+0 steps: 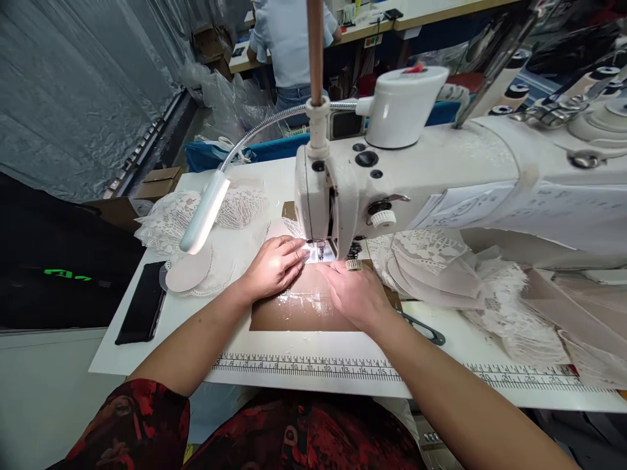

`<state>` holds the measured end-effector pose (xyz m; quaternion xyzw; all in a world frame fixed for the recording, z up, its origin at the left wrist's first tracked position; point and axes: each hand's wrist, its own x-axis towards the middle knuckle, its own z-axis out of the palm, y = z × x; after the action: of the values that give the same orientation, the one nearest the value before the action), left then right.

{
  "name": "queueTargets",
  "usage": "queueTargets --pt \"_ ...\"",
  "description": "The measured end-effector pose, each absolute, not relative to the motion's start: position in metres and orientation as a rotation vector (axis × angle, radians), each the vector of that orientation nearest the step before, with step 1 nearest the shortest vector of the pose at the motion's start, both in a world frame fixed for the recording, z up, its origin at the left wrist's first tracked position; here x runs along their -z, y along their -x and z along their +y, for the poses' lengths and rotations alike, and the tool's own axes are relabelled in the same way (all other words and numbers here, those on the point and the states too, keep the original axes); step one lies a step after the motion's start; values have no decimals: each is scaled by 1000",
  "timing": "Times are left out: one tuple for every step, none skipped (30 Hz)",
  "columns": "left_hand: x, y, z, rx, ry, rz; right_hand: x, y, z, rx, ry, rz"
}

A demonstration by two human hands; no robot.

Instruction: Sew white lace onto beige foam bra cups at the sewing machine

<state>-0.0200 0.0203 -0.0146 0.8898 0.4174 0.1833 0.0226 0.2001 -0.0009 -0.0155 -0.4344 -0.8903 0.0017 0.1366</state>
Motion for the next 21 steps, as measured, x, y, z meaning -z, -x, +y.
queueTargets --pt "15 21 22 -571 -2742 1333 16 -201 -1 0 1256 -2568" --pt "16 23 23 -580 -2728 1371 16 -201 -1 6 1251 -2564" --pt "17 24 24 -592 -2715 1407 17 -201 -1 9 1241 -2560" --pt "18 26 25 -604 -2703 1440 18 -202 -1 13 1229 -2556" --pt "19 28 26 -618 -2694 1469 19 -202 0 16 1214 -2551" --pt "21 30 27 -629 -2686 1498 20 -203 1 20 1195 -2546" --pt "21 32 28 -636 -2678 1527 21 -203 1 24 1176 -2543" --pt "22 33 29 -637 -2669 1555 22 -203 2 30 1159 -2540" --pt "21 35 29 -636 -2659 1582 23 -204 3 39 1147 -2538" --pt "20 37 29 -628 -2647 1608 23 -204 4 45 1137 -2542" --pt "17 40 29 -615 -2633 1638 24 -204 4 48 1129 -2547" --pt "12 42 28 -595 -2616 1672 24 -205 4 48 1127 -2553" --pt "6 46 26 -578 -2593 1722 24 -205 4 44 1130 -2558" --pt "-2 51 23 -565 -2562 1789 24 -205 4 38 1133 -2566" --pt "-10 57 19 -556 -2527 1869 24 -206 4 31 1136 -2574" --pt "-19 64 14 -551 -2489 1962 23 -206 4 25 1139 -2582" --pt "-27 73 7 -543 -2452 2057 23 -207 4 21 1142 -2589" --pt "-33 83 -1 -520 -2429 2142 23 -207 4 19 1144 -2593" --pt "-38 93 -10 -480 -2410 2222 22 -207 4 20 1145 -2593" --pt "-40 104 -21 -413 -2413 2254 22 -207 4 23 1147 -2591" --pt "-40 114 -32 -341 -2407 2258 22 -207 4 27 1147 -2589"
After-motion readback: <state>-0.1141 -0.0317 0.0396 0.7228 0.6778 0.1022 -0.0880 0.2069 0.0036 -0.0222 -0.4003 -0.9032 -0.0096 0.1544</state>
